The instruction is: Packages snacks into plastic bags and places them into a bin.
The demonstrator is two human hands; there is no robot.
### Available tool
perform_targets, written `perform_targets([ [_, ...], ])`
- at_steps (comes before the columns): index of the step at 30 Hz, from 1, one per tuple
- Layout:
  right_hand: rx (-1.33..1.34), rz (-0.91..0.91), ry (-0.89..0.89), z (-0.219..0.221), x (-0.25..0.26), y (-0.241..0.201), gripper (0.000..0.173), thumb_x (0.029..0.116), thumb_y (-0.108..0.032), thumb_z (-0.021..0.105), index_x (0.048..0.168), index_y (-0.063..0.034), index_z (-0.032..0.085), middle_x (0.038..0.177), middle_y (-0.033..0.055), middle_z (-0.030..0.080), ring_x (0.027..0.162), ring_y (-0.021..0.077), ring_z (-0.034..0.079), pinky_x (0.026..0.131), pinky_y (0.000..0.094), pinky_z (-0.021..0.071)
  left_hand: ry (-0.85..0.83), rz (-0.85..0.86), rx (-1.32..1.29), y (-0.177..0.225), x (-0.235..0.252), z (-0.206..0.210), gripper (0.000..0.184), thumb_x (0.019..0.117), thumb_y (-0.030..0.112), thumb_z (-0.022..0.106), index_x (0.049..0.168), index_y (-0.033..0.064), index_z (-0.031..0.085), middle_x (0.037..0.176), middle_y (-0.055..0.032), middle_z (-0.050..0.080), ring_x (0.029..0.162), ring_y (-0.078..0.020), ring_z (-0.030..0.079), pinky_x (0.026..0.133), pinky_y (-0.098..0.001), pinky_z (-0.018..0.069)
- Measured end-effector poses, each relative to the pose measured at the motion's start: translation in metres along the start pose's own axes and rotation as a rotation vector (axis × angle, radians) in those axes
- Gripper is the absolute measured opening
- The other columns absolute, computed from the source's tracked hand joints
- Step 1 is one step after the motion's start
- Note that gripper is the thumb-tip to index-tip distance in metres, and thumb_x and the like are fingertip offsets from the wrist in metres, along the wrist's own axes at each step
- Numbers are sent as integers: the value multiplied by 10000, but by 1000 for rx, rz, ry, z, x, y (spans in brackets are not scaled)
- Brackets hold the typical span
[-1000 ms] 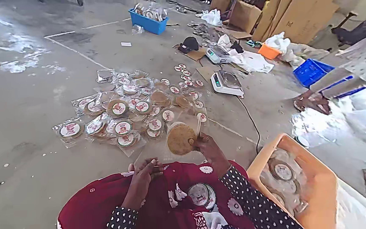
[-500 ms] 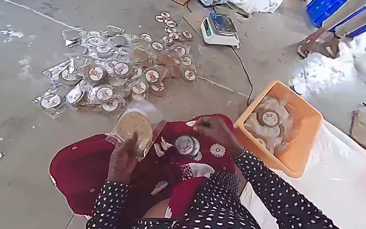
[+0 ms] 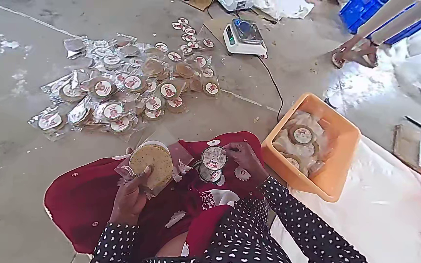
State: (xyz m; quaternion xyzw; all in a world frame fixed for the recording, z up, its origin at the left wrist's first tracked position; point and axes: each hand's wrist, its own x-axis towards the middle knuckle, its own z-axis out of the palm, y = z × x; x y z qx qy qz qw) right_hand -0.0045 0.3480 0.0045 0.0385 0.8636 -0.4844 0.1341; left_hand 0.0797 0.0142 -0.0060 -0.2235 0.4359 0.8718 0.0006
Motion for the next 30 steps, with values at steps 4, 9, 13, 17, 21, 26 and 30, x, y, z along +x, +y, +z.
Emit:
perform_targets([
  [4, 190, -9, 117, -14, -6, -12, 105, 959, -80, 704, 1027, -4, 730, 855, 47, 713, 630, 74, 612, 566, 238, 520, -59, -76, -9, -5, -1, 17, 229, 989, 20, 542, 1215, -8, 567, 1028, -125, 735, 925, -210, 738, 834, -392, 632],
  [9, 223, -190, 188, -24, -14, -40, 45, 950, -78, 718, 973, -50, 745, 798, 5, 707, 568, 48, 576, 517, 196, 492, -144, -146, -45, -12, -5, 31, 189, 988, 26, 564, 1163, -29, 610, 1006, -146, 739, 908, -223, 740, 834, -395, 628],
  [13, 172, -214, 129, -22, -14, -51, 44, 941, -73, 728, 971, -45, 744, 764, -7, 698, 550, 28, 559, 512, 182, 477, -165, -177, -28, -15, -9, 36, 165, 1009, 28, 530, 1133, -17, 628, 971, -128, 746, 878, -198, 742, 812, -368, 629],
  [17, 207, -199, 122, -22, -16, -56, 45, 937, -61, 725, 971, -39, 743, 763, -3, 699, 560, 32, 566, 520, 185, 484, -162, -191, -28, -17, -10, 34, 157, 1010, 34, 541, 1130, -14, 630, 971, -125, 744, 881, -198, 739, 816, -373, 627],
  [21, 175, -223, 166, -30, -15, -55, 45, 926, -37, 725, 967, -44, 745, 769, -15, 703, 558, 20, 568, 523, 175, 495, -163, -201, -32, -17, -9, 31, 169, 1018, 44, 536, 1148, -19, 625, 984, -127, 743, 893, -197, 739, 834, -374, 625],
  [26, 115, -240, 139, -35, -25, -63, 46, 936, -66, 727, 971, -55, 753, 752, -17, 695, 549, 18, 551, 516, 174, 472, -191, -223, -77, -24, -8, 29, 269, 1067, 161, 481, 1244, -12, 588, 1056, -138, 727, 961, -212, 727, 879, -397, 611],
  [30, 147, -297, 141, -42, -40, -76, 43, 931, -57, 725, 959, -68, 756, 765, -29, 704, 556, 1, 552, 513, 148, 464, -211, -258, -156, -26, -10, 28, 316, 1081, 209, 447, 1313, 17, 544, 1116, -139, 716, 1012, -225, 719, 892, -412, 609],
])
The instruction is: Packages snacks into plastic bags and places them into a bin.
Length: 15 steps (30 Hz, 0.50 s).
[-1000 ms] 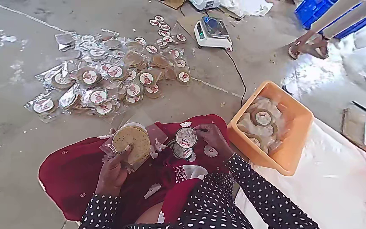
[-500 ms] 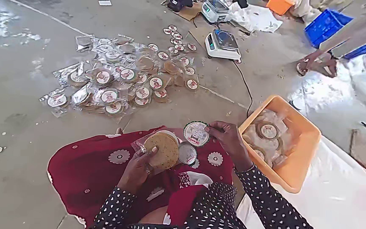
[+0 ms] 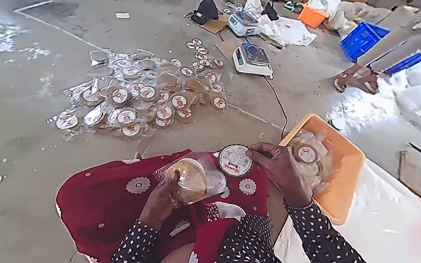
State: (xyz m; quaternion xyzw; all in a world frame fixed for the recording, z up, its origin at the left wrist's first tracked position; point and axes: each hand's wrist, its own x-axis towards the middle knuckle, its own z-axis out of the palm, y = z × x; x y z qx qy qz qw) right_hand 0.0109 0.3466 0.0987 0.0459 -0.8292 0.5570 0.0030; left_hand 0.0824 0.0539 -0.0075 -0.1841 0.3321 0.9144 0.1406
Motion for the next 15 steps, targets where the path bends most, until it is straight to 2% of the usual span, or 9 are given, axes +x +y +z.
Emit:
perform_targets([
  [2, 0, -31, -22, -3, -5, -9, 50, 927, -73, 729, 966, -83, 759, 782, -47, 713, 578, -15, 568, 529, 142, 477, -36, 2, -27, -1, -1, -1, 316, 1076, 223, 452, 1310, 35, 550, 1120, -133, 721, 1015, -218, 723, 887, -402, 614],
  [8, -41, -92, -111, -2, -11, -27, 48, 926, -99, 740, 966, -85, 763, 771, -55, 710, 576, -24, 558, 524, 138, 461, -88, 7, -37, -3, -2, -1, 362, 981, 269, 653, 1259, 45, 594, 1096, -133, 732, 995, -217, 733, 866, -401, 624],
  [12, -10, -53, -210, 7, -9, -26, 41, 927, -83, 741, 955, -67, 765, 780, -34, 716, 594, -12, 576, 545, 146, 480, -104, 14, -12, -3, -3, 1, 316, 1001, 224, 619, 1253, 33, 610, 1094, -132, 735, 997, -214, 732, 880, -399, 618],
  [15, 18, -3, -278, 18, -8, -25, 38, 920, -52, 730, 943, -58, 760, 786, -39, 717, 616, -19, 589, 573, 144, 497, -56, -4, 36, -4, -3, 1, 269, 1026, 185, 552, 1240, 28, 596, 1061, -126, 734, 955, -207, 733, 837, -393, 623],
])
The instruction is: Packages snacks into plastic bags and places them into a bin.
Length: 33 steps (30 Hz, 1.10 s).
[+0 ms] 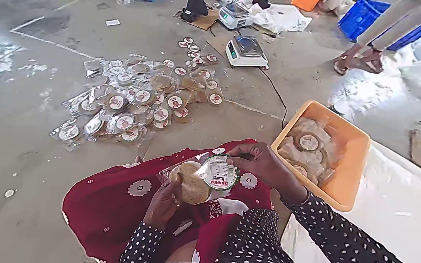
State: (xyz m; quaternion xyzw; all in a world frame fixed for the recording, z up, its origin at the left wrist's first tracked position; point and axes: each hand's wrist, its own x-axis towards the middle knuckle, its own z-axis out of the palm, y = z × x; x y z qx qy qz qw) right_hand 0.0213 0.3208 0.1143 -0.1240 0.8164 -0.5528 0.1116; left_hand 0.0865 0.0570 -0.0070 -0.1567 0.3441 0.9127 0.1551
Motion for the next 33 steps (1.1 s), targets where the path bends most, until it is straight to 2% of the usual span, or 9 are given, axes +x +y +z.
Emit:
perform_targets([
  [4, -15, 18, -97, 22, 7, 1, 47, 930, -71, 727, 961, -58, 761, 827, -27, 730, 724, -2, 658, 684, 179, 562, -48, -12, -47, -2, 1, 3, 285, 1027, 169, 559, 1256, 2, 594, 1093, -156, 727, 992, -234, 728, 887, -417, 612],
  [9, 6, -25, -122, 43, 11, 4, 120, 983, -95, 648, 1077, -56, 712, 869, 0, 715, 674, 48, 637, 616, 205, 544, -72, -7, -66, -4, 2, 2, 353, 1028, 248, 574, 1300, 24, 588, 1144, -140, 721, 1045, -221, 717, 924, -403, 602],
  [12, 87, -11, -163, 52, 10, 3, 234, 1076, -114, 486, 1186, -30, 674, 1000, 35, 735, 810, 97, 713, 748, 269, 618, -42, -8, -99, -5, 0, 3, 341, 1051, 233, 512, 1314, 19, 554, 1134, -140, 721, 1039, -221, 717, 916, -399, 603],
  [15, 199, 51, -277, 64, 7, 3, 382, 1104, -216, 393, 1322, 12, 609, 1070, 74, 738, 922, 120, 709, 867, 327, 593, -7, -22, -31, -7, -1, 3, 445, 981, 256, 603, 1350, 31, 500, 1128, -142, 712, 1027, -236, 714, 891, -433, 611],
  [19, 126, 12, -234, 54, 1, 6, 249, 1061, -136, 532, 1151, 51, 670, 957, 90, 738, 823, 86, 702, 769, 258, 583, 25, -43, 82, -13, 0, 6, 430, 887, 265, 697, 1250, 73, 569, 1039, -100, 743, 925, -210, 743, 772, -417, 643],
  [23, -96, -152, 132, -8, -13, 9, 129, 991, -45, 626, 1028, 14, 734, 924, 57, 744, 816, 82, 705, 778, 291, 609, -284, -82, 71, -11, 13, -5, 480, 962, 427, 662, 1351, 149, 613, 1183, -138, 712, 1057, -302, 717, 904, -511, 607],
  [25, -352, -259, 317, -63, -29, 11, 117, 991, -70, 639, 1035, -34, 741, 949, 31, 755, 835, 80, 714, 784, 307, 616, -291, -106, 111, -12, 20, -9, 455, 1019, 445, 563, 1376, 163, 595, 1207, -147, 703, 1085, -327, 706, 934, -526, 589],
  [29, -779, -49, 557, -158, -60, 40, 193, 1031, -152, 572, 1054, -96, 755, 990, 55, 764, 911, 195, 733, 847, 486, 584, -195, -138, 175, -13, 29, -6, 401, 1097, 372, 376, 1319, 144, 620, 1160, -114, 719, 1044, -286, 719, 923, -488, 598],
  [33, -965, 247, 530, -211, -80, 106, 194, 1037, -140, 577, 1052, -39, 742, 973, 191, 740, 925, 411, 711, 843, 678, 516, -109, -133, 191, -16, 35, 9, 382, 1100, 262, 325, 1297, 68, 588, 1109, -133, 716, 987, -286, 724, 865, -467, 617],
])
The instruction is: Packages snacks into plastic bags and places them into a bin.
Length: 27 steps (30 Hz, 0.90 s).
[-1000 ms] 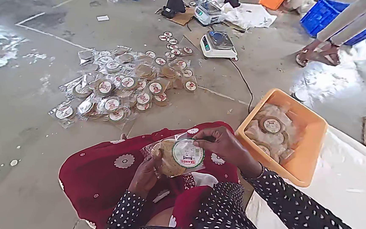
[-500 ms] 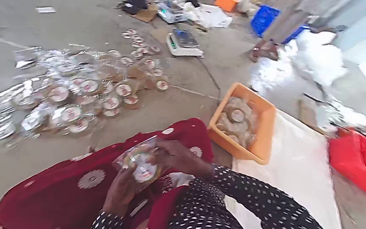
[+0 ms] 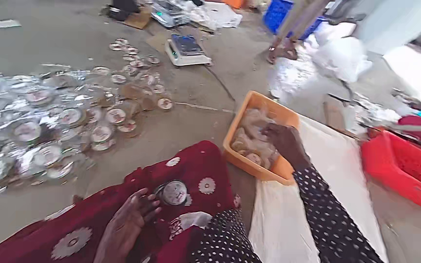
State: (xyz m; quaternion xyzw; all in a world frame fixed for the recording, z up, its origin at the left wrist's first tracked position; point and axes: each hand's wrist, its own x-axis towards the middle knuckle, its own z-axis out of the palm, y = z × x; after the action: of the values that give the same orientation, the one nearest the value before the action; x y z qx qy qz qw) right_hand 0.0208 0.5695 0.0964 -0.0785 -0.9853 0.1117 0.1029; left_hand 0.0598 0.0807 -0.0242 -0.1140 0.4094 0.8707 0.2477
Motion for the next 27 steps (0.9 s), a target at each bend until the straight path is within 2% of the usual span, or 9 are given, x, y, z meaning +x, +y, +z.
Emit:
perform_targets([
  [2, -72, 60, -108, 25, -6, 28, 179, 1033, -120, 599, 1055, -6, 735, 974, 254, 721, 952, 487, 688, 863, 724, 490, 50, -2, -1, 7, 1, -1, 374, 1100, 230, 341, 1315, 27, 570, 1104, -158, 709, 969, -295, 722, 858, -473, 614],
  [5, -118, 64, -241, 59, -15, 63, 170, 1030, -100, 601, 1061, -26, 751, 976, 263, 724, 953, 515, 682, 851, 747, 475, 95, 33, -6, 25, 3, -11, 358, 1096, 194, 341, 1312, 2, 552, 1103, -178, 702, 957, -299, 723, 853, -462, 615],
  [8, -67, 73, -241, 70, -5, 56, 114, 977, -71, 659, 1032, -52, 757, 969, 255, 725, 931, 520, 674, 829, 772, 458, 150, 117, -29, 50, 6, -32, 355, 1098, 181, 335, 1296, 0, 567, 1100, -186, 707, 944, -302, 726, 861, -464, 612],
  [10, 13, 73, -175, 71, 20, 21, 130, 977, -90, 657, 1053, -19, 735, 996, 280, 707, 944, 516, 665, 850, 765, 445, 215, 167, -38, 66, 9, -48, 370, 1103, 177, 317, 1304, -12, 564, 1087, -195, 711, 935, -309, 729, 863, -476, 611],
  [12, 179, 15, -158, 85, 59, -30, 194, 987, -122, 644, 1099, 23, 709, 1027, 267, 701, 943, 443, 677, 868, 690, 488, 277, 204, -92, 76, 15, -65, 367, 1112, 168, 314, 1306, -31, 553, 1059, -218, 710, 909, -333, 734, 840, -496, 619],
  [16, 593, -104, -341, 177, 141, -173, 228, 998, -126, 660, 1167, 22, 696, 1057, 167, 733, 920, 257, 726, 866, 468, 598, 480, 152, -142, 75, 41, -84, 298, 1101, 143, 382, 1267, -45, 544, 957, -188, 708, 800, -292, 731, 752, -451, 630],
  [20, 931, 244, -576, 288, 190, -303, 354, 1018, -150, 641, 1329, 13, 600, 1162, 170, 701, 931, 220, 714, 810, 382, 591, 463, 108, -151, 76, 55, -88, 275, 1084, 114, 424, 1278, -43, 539, 961, -187, 710, 780, -289, 732, 730, -438, 633],
  [24, 1020, 507, -364, 369, 226, -368, 418, 939, -221, 751, 1250, 30, 626, 1020, 176, 668, 763, 213, 618, 697, 390, 541, 471, 105, -147, 76, 60, -92, 296, 1070, 96, 454, 1328, -40, 500, 982, -211, 706, 779, -298, 736, 715, -434, 636],
  [27, 978, 612, -277, 387, 236, -401, 533, 888, -281, 799, 1250, 42, 578, 955, 173, 623, 712, 223, 576, 648, 407, 524, 476, 115, -122, 74, 66, -93, 334, 1047, 52, 487, 1367, -42, 464, 983, -205, 699, 771, -289, 733, 697, -415, 639],
])
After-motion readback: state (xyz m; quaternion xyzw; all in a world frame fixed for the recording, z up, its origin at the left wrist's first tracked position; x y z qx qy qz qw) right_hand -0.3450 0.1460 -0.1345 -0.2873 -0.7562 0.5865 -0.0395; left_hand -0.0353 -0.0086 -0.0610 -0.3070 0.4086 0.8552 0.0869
